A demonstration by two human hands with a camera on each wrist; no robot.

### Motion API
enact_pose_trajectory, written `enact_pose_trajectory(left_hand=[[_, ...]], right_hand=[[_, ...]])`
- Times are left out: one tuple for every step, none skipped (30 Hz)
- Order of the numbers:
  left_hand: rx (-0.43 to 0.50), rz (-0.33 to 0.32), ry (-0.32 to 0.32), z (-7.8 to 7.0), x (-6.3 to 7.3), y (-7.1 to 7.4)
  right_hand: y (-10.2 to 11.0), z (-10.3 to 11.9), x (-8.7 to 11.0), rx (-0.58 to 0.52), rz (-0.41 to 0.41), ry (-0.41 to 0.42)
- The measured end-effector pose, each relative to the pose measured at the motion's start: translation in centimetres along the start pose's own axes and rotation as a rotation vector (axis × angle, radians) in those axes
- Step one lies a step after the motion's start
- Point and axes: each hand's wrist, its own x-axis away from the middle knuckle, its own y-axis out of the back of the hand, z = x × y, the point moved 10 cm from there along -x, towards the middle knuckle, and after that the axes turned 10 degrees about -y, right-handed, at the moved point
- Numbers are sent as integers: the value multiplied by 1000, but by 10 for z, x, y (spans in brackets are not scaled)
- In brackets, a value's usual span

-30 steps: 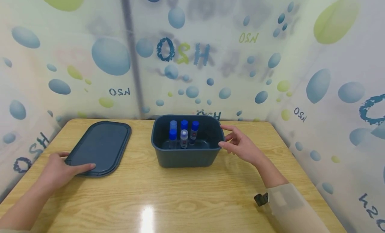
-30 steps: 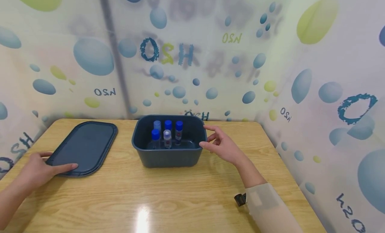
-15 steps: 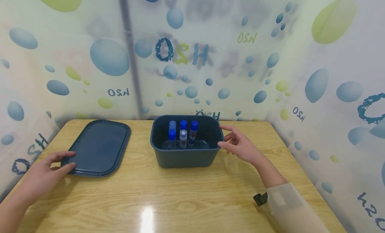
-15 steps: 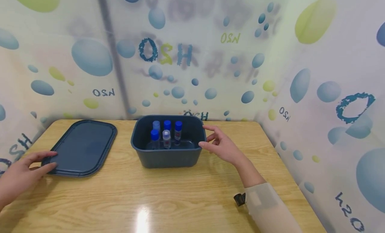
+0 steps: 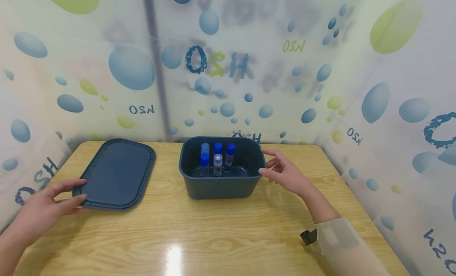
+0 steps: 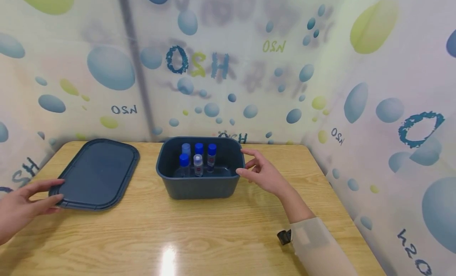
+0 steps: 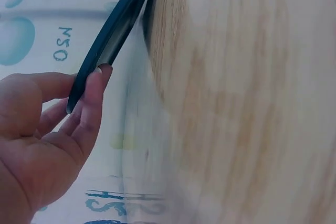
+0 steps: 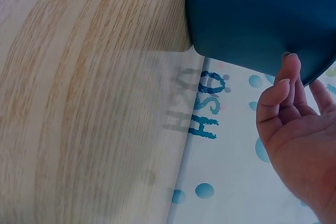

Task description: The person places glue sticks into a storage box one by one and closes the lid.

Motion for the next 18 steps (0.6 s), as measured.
enact_pose_trajectory(left_hand=[[-11, -10, 1, -1, 1, 1], [-19, -26, -3, -1, 1, 3], [-25, -43, -6, -2, 2, 4], [-27, -60, -11, -4, 2, 5], [-24, -78, -19, -5, 3, 6], [-22, -99, -25, -7, 3, 7], [-21, -114, -31, -9, 4, 7], [-20, -129, -38, -11, 5, 8], [-22, -141, -45, -13, 5, 9], [-31, -151, -53, -16, 5, 10], [-43, -162, -60, -19, 5, 10], [-57, -174, -68, -22, 6, 11], [-71, -188, -78, -26, 6, 11], [-85, -209, -91, -30, 7, 12], [-96, -231, -103, -34, 7, 12], [-109, -254, -110, -37, 7, 13], [-120, -279, -121, -41, 8, 14], [-126, -305, -134, -45, 8, 15]], right_hand=[[0, 0, 0, 1, -2, 0], [0, 0, 0, 1, -3, -1], [0, 0, 0, 2, -3, -1], [0, 0, 0, 2, -4, -1], [0, 0, 0, 2, -6, -2], [1, -1, 0, 2, -6, -2], [1, -1, 0, 2, -7, -2], [1, -1, 0, 1, -6, -3], [0, -1, 0, 0, -6, -3], [0, -1, 0, 0, -6, -3], [0, -1, 0, -2, -5, -3], [0, -1, 0, -5, -3, -3], [0, -1, 0, -6, -2, -1], [0, -1, 0, -6, -2, -1], [0, 0, 0, -7, -1, 1], [0, 0, 0, -7, -1, 3], [0, 0, 0, -8, 0, 5], [0, 0, 0, -7, 0, 7]])
